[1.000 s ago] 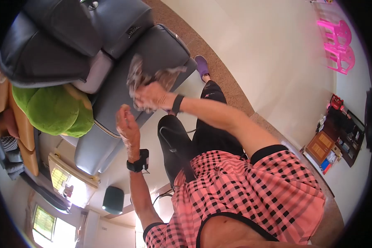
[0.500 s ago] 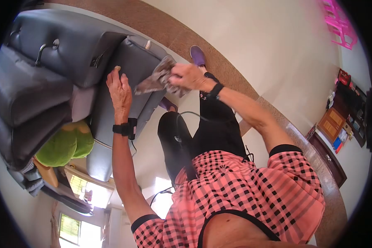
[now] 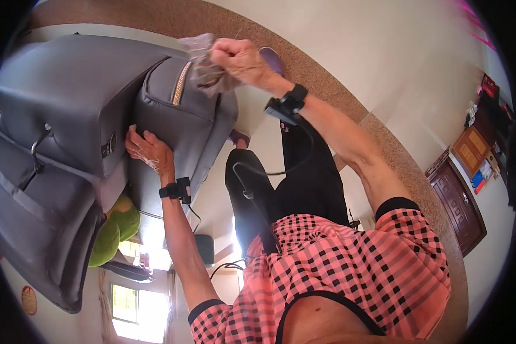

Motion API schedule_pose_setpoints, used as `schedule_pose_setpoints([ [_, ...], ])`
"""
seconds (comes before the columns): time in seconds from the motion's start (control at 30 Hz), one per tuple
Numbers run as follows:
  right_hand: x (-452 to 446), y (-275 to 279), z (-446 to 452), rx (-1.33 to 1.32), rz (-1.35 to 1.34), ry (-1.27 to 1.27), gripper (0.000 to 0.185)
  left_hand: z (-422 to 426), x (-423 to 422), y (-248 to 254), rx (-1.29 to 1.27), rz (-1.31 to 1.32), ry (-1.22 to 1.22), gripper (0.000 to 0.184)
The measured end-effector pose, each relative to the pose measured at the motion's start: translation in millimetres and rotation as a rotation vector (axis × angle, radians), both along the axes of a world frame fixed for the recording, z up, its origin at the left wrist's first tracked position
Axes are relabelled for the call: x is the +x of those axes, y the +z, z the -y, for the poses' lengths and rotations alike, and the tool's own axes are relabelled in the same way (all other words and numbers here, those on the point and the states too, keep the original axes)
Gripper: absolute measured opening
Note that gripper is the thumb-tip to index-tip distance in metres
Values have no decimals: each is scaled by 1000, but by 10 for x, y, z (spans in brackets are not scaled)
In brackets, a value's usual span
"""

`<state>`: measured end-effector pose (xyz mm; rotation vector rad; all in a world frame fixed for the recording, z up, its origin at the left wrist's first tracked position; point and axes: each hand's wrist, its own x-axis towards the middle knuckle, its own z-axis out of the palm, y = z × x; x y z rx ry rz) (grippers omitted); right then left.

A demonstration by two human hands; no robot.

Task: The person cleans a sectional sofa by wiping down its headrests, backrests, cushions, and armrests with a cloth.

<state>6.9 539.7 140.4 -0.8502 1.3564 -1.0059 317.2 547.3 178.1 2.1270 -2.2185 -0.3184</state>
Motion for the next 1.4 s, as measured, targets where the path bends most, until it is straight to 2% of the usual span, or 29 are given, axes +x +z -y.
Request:
schedule_pose_setpoints([
  [0.03, 116, 91, 87, -7, 94, 14, 25, -15, 2, 22, -1, 1, 7, 40],
  [0.1, 448, -60, 177, -162, 99, 14, 23, -23, -13, 55, 1, -14, 3, 41],
  [0.2, 765, -10, 282, -275, 14, 121, 32, -35, -68, 76, 12, 9, 18, 42],
  [0.33, 917, -450, 468, -189, -72, 311, 41, -75, -88, 245, 31, -2, 9, 42],
  [0.43, 967, -1302, 467, -131, -188, 325, 43, -68, -217, 293, 74, 15, 42, 44],
  [0.53, 958, -1834, 326, 121, -231, 409, 48, -143, -190, 452, 94, -26, 148, 46],
  [0.63, 1005, -2338, 293, 199, -177, 427, 54, -169, -216, 487, 90, -76, 185, 54],
  [0.73, 1053, -2514, 398, 393, -176, 512, 56, -122, -280, 511, 94, -87, 199, 56],
  [0.87, 995, -2067, 651, 228, -213, 615, 46, -105, -277, 559, 94, -62, 205, 58],
  [0.97, 1051, -1417, 811, -207, -366, 588, 38, -84, -270, 541, 101, -40, 190, 56],
  [1.1, 1004, -347, 975, -81, -79, 474, 44, -51, -262, 479, 65, -46, 59, 50],
  [1.13, 1012, -204, 876, -70, -142, 422, 49, -52, -258, 453, 60, -46, 48, 49],
  [1.2, 753, 285, 643, -104, 26, 348, 49, -56, -239, 421, 52, -54, 43, 48],
  [1.3, 646, 398, 178, -171, 47, 242, 43, -75, -214, 393, 47, -66, 52, 47],
  [1.4, 531, 183, -91, -68, 43, 110, 41, -42, -245, 424, 59, -60, 61, 47],
])
